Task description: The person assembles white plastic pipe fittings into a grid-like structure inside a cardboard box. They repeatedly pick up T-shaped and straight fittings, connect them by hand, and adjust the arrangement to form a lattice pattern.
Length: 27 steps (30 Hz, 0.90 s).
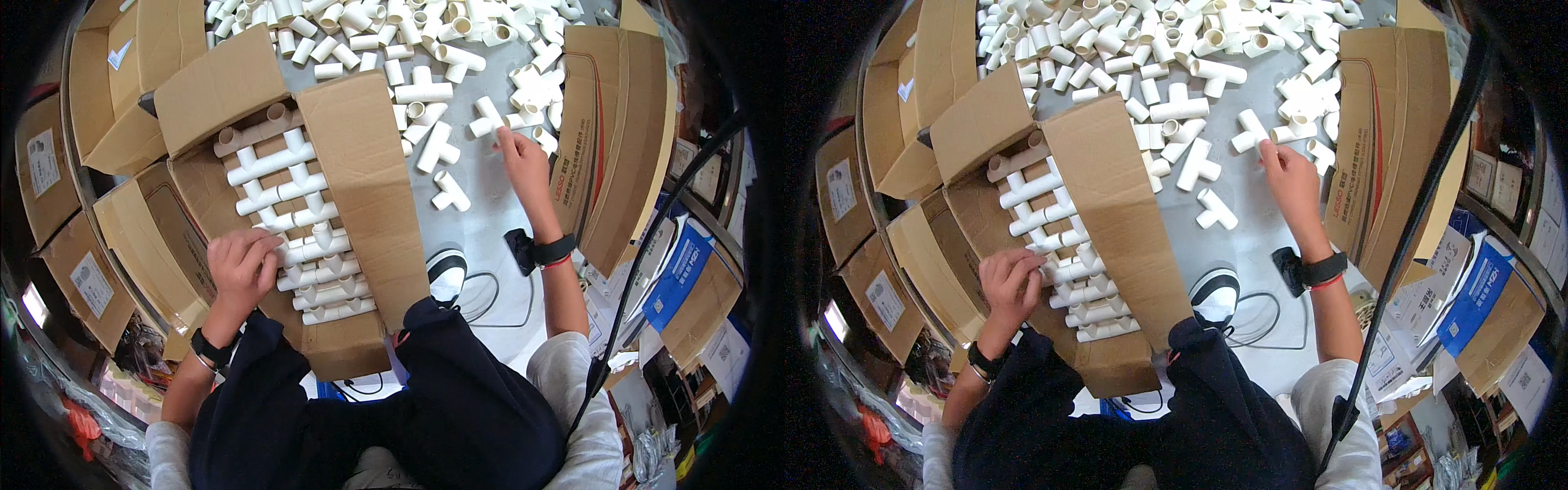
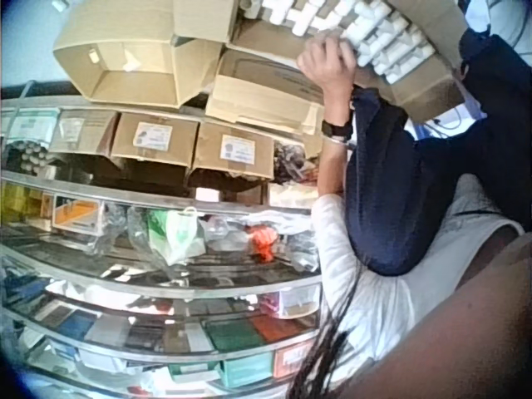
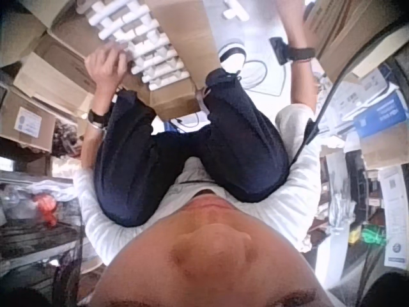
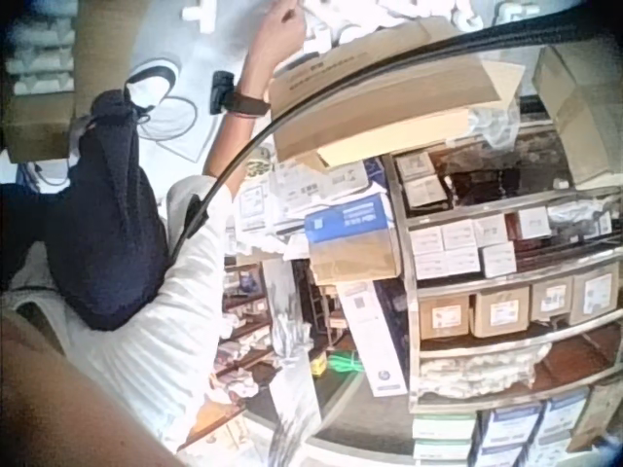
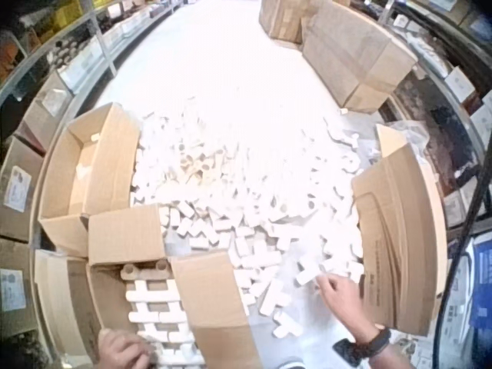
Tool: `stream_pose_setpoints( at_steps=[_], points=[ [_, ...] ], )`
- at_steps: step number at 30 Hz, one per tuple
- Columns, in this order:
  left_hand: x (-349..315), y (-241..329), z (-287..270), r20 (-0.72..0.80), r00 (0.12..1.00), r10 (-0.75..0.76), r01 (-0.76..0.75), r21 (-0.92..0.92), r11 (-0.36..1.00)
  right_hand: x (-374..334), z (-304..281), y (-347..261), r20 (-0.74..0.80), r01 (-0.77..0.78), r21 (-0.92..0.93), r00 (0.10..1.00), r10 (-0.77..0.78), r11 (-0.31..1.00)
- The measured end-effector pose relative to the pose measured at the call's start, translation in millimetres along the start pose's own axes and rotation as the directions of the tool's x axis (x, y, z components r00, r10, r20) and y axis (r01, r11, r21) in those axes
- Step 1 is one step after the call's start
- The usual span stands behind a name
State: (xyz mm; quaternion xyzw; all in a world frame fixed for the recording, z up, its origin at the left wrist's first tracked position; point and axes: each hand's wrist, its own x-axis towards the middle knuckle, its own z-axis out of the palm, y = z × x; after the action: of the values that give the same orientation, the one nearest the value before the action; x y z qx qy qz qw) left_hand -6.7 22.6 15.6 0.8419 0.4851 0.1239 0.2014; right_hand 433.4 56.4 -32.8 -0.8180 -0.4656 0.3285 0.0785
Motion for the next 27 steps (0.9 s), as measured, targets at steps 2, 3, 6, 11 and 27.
stream_pose_setpoints(
  at_steps=[2,3,6,11,27],
  points=[
    [1,0,-1,0.002,1.000,0.009,-0.009,0.000,1.000,-1,0,-1,-0.103,-0.044,-0.105,0.994,0.033,0.994],
    [1,0,0,0.005,1.000,0.015,-0.015,0.000,1.000,-1,-1,-2,-0.113,-0.082,-0.185,0.992,0.062,0.979],
    [4,0,-1,0.002,0.999,0.033,-0.033,0.006,0.999,0,-6,-7,-0.174,-0.065,-0.380,0.985,-0.002,0.923],
    [4,0,-2,0.022,0.999,0.044,-0.044,-0.006,0.999,-4,-16,-25,-0.232,0.439,-0.232,0.842,-0.488,0.868],
    [2,2,-1,-0.038,0.997,0.066,-0.067,-0.035,0.997,-47,49,-37,-0.079,0.496,-0.347,0.830,-0.552,0.796]
  ],
)
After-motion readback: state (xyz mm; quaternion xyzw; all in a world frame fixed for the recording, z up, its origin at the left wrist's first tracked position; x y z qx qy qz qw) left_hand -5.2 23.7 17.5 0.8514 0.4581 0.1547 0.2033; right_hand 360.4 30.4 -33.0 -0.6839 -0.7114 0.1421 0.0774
